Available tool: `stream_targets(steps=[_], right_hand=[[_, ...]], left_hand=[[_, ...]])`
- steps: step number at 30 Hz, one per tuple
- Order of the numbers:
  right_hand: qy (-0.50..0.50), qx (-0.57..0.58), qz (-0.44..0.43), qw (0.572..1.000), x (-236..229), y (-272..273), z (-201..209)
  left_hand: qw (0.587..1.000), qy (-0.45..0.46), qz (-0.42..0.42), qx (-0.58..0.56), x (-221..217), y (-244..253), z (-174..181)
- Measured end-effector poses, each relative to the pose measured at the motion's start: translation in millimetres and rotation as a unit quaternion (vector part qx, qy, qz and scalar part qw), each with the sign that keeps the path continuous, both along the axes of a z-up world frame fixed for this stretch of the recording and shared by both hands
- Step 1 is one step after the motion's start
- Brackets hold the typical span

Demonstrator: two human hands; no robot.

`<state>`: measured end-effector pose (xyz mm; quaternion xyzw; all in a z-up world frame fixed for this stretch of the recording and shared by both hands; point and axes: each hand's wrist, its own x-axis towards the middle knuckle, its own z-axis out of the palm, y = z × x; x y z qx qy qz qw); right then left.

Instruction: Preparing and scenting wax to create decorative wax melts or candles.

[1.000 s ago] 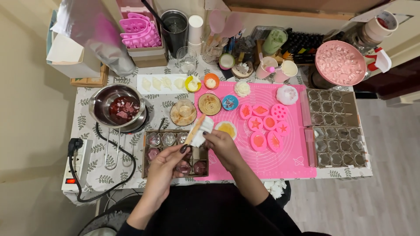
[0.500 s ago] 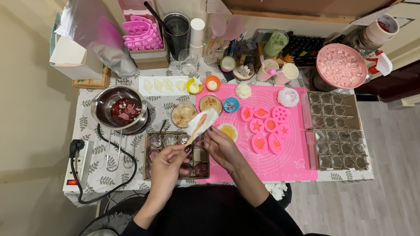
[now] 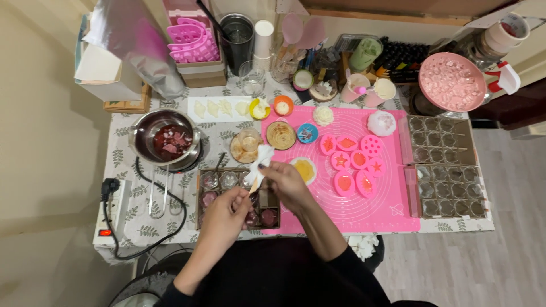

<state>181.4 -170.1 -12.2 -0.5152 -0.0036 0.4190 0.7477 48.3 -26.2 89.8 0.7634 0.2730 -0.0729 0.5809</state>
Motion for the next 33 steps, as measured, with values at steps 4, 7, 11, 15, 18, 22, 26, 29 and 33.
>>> stream_targets(steps=[4,7,11,15,18,22,26,29,33], right_hand=[[-0.044,-0.132,-0.09,0.986,47.2,-31.7,15.1],[-0.09,-0.117,-0.203,0.968,88.2,-72.0,-2.4],[-0.081,-0.042,-0.024,0.996,59.0,-53.2,26.5],[0.078,0.131,0.019,0.988,18.4,-19.0,13.7],[0.104,0.238,0.021,0.966,5.1,-0.4,25.9],[0.111,0.255,0.019,0.96,-1.6,0.2,38.8],[0.064,0.194,0.036,0.978,-5.8,8.7,61.6],[0.033,0.151,0.028,0.988,-6.9,9.9,54.1],[0.037,0.144,0.011,0.989,-1.1,8.1,36.8]], left_hand=[[0.997,-0.006,-0.012,-0.076,-32.4,6.9,-32.3],[0.991,0.004,-0.001,-0.135,-55.5,22.2,-36.9],[0.969,-0.006,0.047,-0.241,-47.9,27.5,-27.4],[0.885,0.012,0.148,-0.441,-29.1,17.0,-11.5],[0.813,0.033,0.177,-0.553,-26.2,16.8,-10.2],[0.764,0.001,0.154,-0.627,-33.2,16.9,-47.0],[0.788,0.005,0.158,-0.595,-29.9,12.7,-43.7],[0.853,0.01,0.144,-0.502,-27.2,7.8,-38.5],[0.915,0.023,0.131,-0.381,-17.7,7.4,-10.8]])
